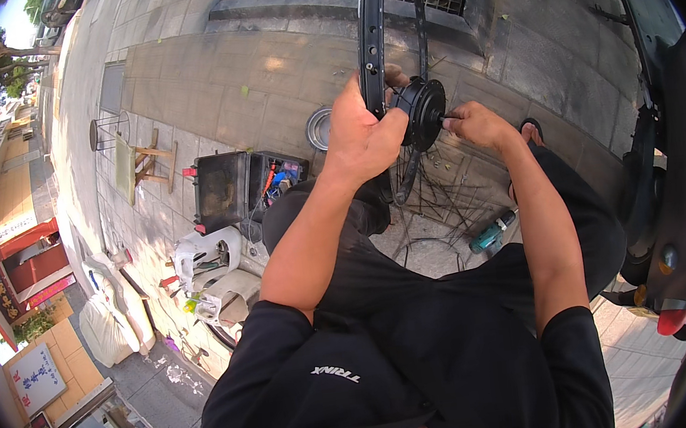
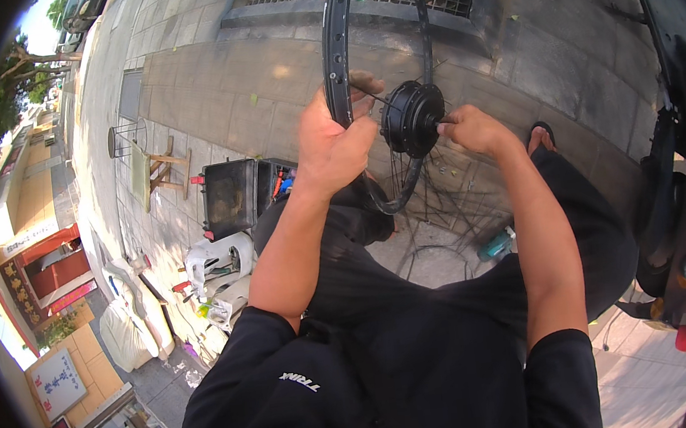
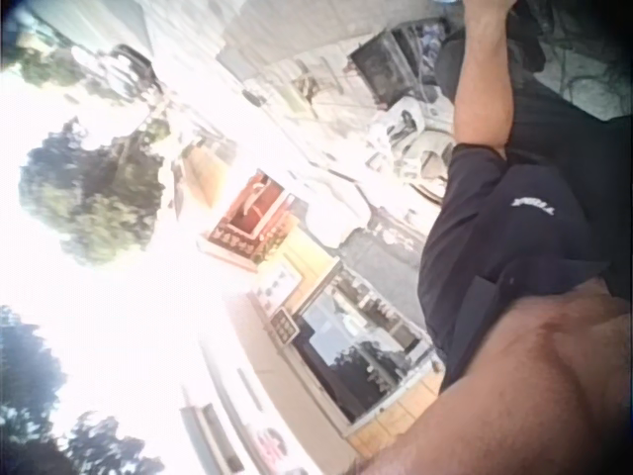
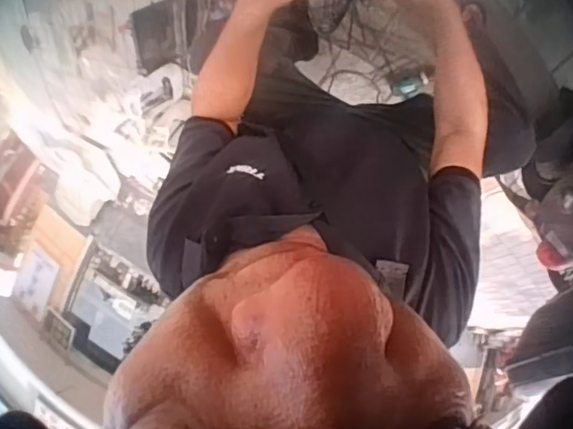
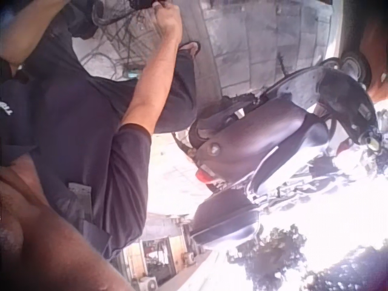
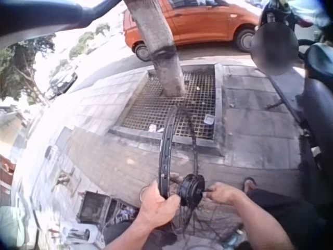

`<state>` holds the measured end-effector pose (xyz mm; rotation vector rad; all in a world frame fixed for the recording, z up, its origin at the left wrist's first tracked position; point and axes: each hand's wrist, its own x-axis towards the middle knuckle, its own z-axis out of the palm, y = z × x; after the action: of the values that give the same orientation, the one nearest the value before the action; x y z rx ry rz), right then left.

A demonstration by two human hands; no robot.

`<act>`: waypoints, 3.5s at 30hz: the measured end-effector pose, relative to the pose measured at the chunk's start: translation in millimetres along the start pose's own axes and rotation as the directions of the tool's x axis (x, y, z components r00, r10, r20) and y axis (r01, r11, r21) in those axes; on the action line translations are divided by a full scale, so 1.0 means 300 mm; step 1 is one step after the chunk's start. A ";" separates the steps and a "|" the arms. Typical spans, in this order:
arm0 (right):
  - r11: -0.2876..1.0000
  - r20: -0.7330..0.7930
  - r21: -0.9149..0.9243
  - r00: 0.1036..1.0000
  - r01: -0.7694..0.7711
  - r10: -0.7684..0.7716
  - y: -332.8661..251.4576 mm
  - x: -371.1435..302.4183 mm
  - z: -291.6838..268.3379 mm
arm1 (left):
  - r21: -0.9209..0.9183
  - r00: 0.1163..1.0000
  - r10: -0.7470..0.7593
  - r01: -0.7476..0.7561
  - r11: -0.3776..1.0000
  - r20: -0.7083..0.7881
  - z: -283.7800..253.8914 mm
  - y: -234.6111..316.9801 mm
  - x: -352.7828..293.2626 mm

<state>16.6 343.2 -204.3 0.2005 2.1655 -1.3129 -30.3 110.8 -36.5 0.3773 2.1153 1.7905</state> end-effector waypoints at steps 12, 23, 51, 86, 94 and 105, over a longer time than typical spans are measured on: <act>0.991 0.065 -0.077 0.992 -0.105 0.110 0.012 0.092 -0.163 | -0.017 0.995 0.006 -0.005 1.000 0.097 0.018 -0.004 0.049; 0.994 0.040 -0.108 0.999 -0.005 0.009 0.016 0.117 -0.093 | -0.007 0.991 0.130 -0.130 0.992 0.022 0.020 -0.087 0.065; 0.987 -0.076 -0.133 0.993 0.084 -0.095 0.077 0.234 -0.070 | -0.116 0.995 0.104 -0.103 0.988 -0.002 0.032 -0.019 0.092; 0.768 -0.107 -0.064 0.770 -0.637 0.629 0.816 -0.020 0.693 | -0.139 0.997 0.071 -0.070 0.988 0.007 -0.025 0.036 0.222; 0.768 -0.160 0.085 0.752 -0.635 0.640 0.660 0.033 0.697 | -0.155 0.998 0.056 -0.060 0.986 -0.026 -0.040 0.038 0.236; 0.761 -0.177 0.049 0.744 -0.647 0.644 0.641 0.043 0.687 | -0.135 0.996 0.079 -0.084 0.987 -0.043 -0.026 0.027 0.223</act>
<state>169.9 262.6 -426.9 1.0119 1.9604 -0.8848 -94.2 133.0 -33.4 0.4023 2.0138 1.9909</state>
